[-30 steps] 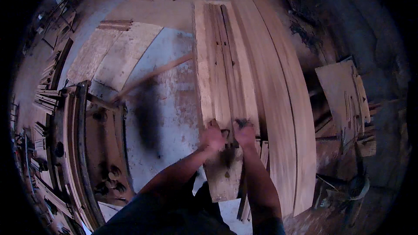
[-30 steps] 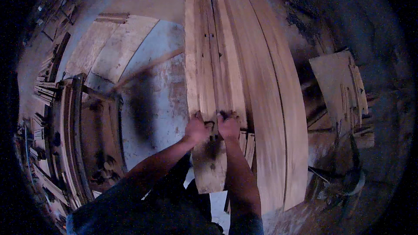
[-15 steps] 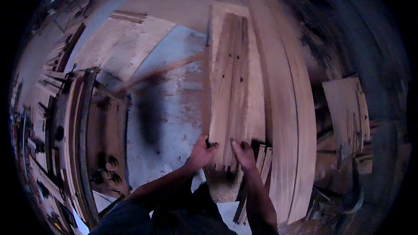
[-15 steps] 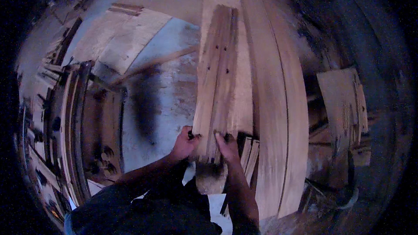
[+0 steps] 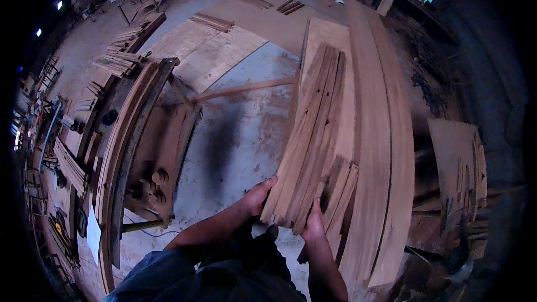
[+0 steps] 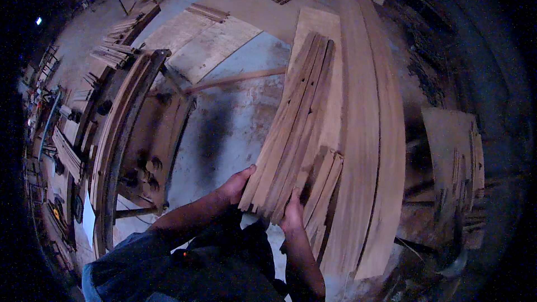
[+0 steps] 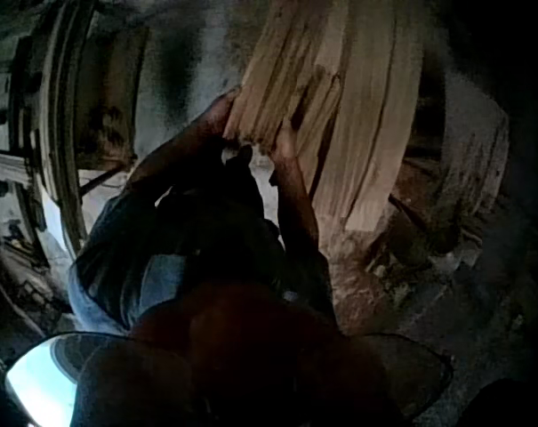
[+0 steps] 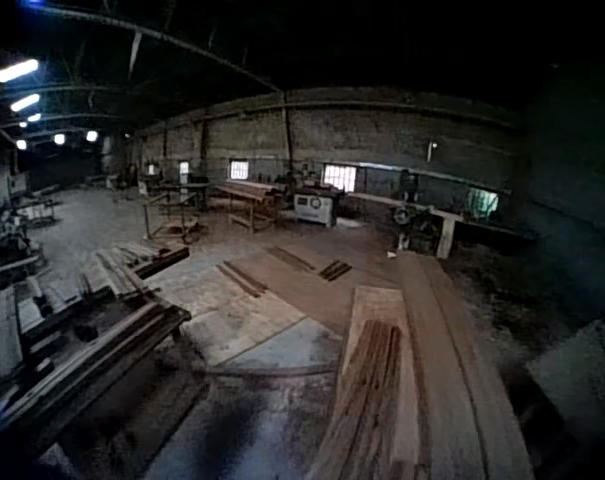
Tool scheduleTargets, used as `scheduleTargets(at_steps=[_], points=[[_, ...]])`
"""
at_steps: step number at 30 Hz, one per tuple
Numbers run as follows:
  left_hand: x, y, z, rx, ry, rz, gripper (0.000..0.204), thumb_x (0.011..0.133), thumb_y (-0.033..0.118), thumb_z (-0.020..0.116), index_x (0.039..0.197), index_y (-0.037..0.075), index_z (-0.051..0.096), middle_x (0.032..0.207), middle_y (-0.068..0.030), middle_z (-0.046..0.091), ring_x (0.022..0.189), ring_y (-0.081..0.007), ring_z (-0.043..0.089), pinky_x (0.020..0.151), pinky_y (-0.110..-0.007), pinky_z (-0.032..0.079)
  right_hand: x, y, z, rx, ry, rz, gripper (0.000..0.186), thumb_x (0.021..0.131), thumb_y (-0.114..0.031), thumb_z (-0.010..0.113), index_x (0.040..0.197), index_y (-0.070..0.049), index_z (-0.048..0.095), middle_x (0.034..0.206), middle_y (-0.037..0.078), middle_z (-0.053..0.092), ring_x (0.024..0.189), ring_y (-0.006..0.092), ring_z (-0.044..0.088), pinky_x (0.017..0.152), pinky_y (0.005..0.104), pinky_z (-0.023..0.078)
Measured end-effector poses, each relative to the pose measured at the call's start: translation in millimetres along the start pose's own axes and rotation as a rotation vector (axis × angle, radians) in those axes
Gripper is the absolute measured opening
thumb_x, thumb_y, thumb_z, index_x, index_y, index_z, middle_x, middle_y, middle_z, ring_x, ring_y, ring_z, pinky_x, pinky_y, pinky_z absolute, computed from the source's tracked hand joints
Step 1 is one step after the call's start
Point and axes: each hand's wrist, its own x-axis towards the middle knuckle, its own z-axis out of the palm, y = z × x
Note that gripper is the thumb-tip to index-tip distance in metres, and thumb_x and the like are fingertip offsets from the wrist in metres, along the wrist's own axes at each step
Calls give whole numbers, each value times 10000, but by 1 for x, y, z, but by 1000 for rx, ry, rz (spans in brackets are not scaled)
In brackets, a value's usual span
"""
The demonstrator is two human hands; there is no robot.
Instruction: The person uses a spindle moulder to shape thin wooden strips, repeatedly feeding them through the cutter while holding them with both hands. They clamp the wood to the machine table, mark a strip with a pen and square, and stack the finished pieces on a nearby workbench.
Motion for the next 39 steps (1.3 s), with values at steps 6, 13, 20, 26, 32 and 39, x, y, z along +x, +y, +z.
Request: scheduleTargets(at_steps=[6, 13, 20, 26, 32, 39], points=[[-70, -58, -12, 378, -64, 178, 684, 944, 320, 589, 1504, 112, 254, 1349, -166, 505, 1157, -238, 548, 1004, -341, 437, -60, 62, -32, -12, -168, -3, 628, 1013, -522, 310, 1427, -52, 350, 1383, 143, 475, 1239, 312, 485, 1030, 475, 405], [-111, -102, -60, 759, 10, 321, 878, 846, 315, 706, 1511, 32, 207, 1322, -155, 528, 1161, -225, 518, 1022, -343, 387, -74, 148, -52, 23, -285, 103, 560, 1041, -449, 234, 1418, -55, 360, 1363, 148, 481, 1245, 297, 473, 1069, 444, 368], [-179, -87, -125, 746, -95, 326, 856, 767, 318, 696, 1442, -32, 302, 1318, -212, 520, 1192, -269, 510, 1046, -373, 373, -100, 198, -25, -507, -531, 200, 478, 1026, -396, 373, 1352, -53, 435, 1349, 146, 489, 1252, 283, 456, 1092, 391, 329], [-233, -97, -188, 1014, -29, 350, 891, 748, 314, 725, 1446, -29, 289, 1352, -209, 497, 1242, -260, 486, 1062, -382, 363, -91, 242, -11, -1222, -1089, 79, 427, 953, -293, 524, 1287, -29, 492, 1321, 158, 515, 1254, 272, 453, 1071, 359, 330], [-326, -118, -154, 1150, 139, 339, 913, 708, 353, 745, 1444, 23, 317, 1222, -214, 562, 1090, -315, 588, 930, -390, 469, -56, 283, -45, -1364, -1514, 53, 486, 960, -356, 503, 1326, -38, 468, 1345, 152, 486, 1268, 256, 441, 1098, 358, 309], [-368, -134, -87, 1505, 356, 301, 970, 695, 334, 753, 1451, -16, 256, 1128, -226, 557, 983, -396, 609, 846, -426, 516, -64, 275, -49, -1310, -1610, 174, 578, 941, -435, 483, 1363, -45, 414, 1375, 147, 458, 1285, 268, 425, 1107, 383, 298]])
